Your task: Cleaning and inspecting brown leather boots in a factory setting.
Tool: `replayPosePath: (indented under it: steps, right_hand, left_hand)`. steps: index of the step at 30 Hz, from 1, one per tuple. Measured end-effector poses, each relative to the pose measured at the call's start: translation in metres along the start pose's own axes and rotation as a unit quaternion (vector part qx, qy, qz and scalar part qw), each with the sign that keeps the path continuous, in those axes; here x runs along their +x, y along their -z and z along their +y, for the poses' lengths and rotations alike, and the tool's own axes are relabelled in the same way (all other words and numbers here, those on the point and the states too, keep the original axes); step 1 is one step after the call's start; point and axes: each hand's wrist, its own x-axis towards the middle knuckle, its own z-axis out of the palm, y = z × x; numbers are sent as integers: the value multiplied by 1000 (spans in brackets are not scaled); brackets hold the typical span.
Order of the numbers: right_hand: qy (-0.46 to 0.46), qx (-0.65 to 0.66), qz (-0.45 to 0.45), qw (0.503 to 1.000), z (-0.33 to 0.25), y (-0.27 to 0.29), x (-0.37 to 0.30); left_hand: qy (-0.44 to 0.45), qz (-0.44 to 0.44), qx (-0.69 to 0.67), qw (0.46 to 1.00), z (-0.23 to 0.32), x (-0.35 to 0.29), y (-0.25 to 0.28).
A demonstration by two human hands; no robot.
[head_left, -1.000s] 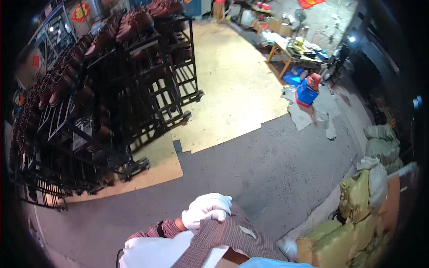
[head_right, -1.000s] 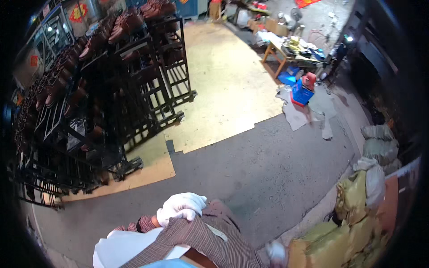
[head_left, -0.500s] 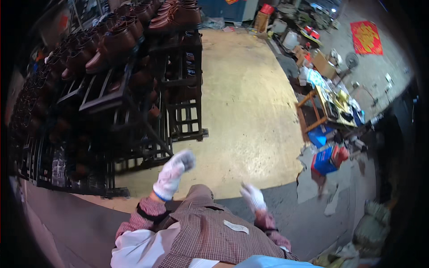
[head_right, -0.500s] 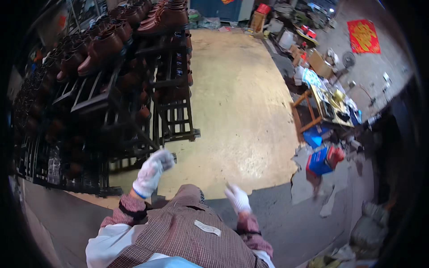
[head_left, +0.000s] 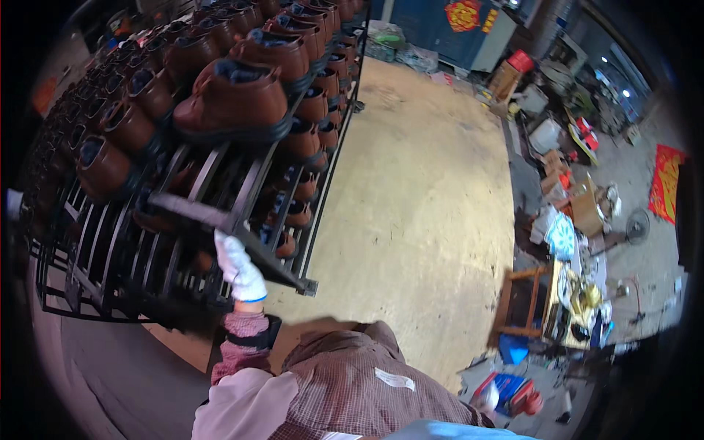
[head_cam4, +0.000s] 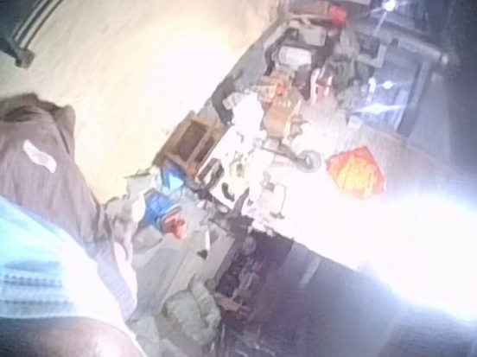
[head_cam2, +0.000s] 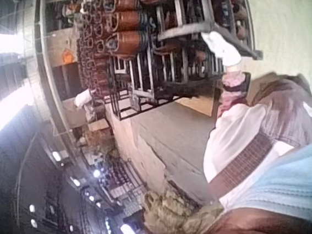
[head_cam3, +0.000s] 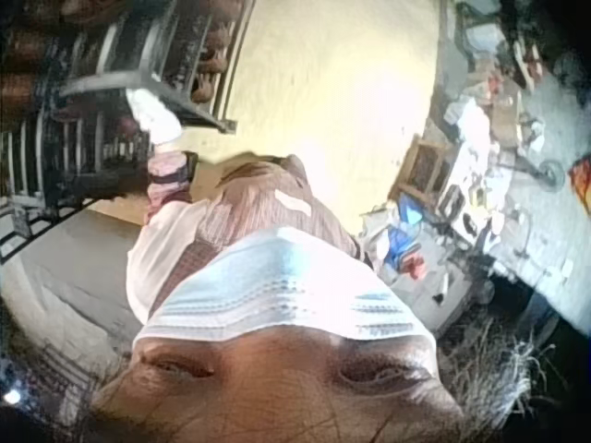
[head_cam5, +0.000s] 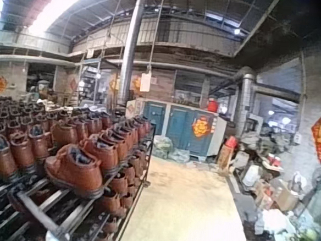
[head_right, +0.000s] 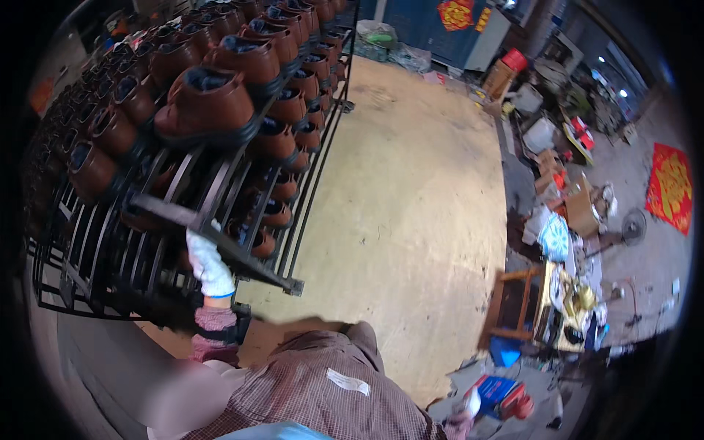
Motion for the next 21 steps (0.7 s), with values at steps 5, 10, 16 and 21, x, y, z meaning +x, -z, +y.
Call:
replayPosePath:
  steps: [5,10,16,21]
  right_hand:
    - [-28,62,-184,981,-250,-281,218]
    - [54,82,-442,892,-429,-568,256]
    - [-110,79,-569,811,-491,-779,297]
    - [-248,129,-501,819,-509,-947,339]
  left_hand:
    - [-123,334,221,908,-45,-1,35]
    - [-49,374,41,925,35,-7,-30]
    - [-79,593,-35,801,25,-4,-30]
    - [-51,636,-47,768,53,-15,-85]
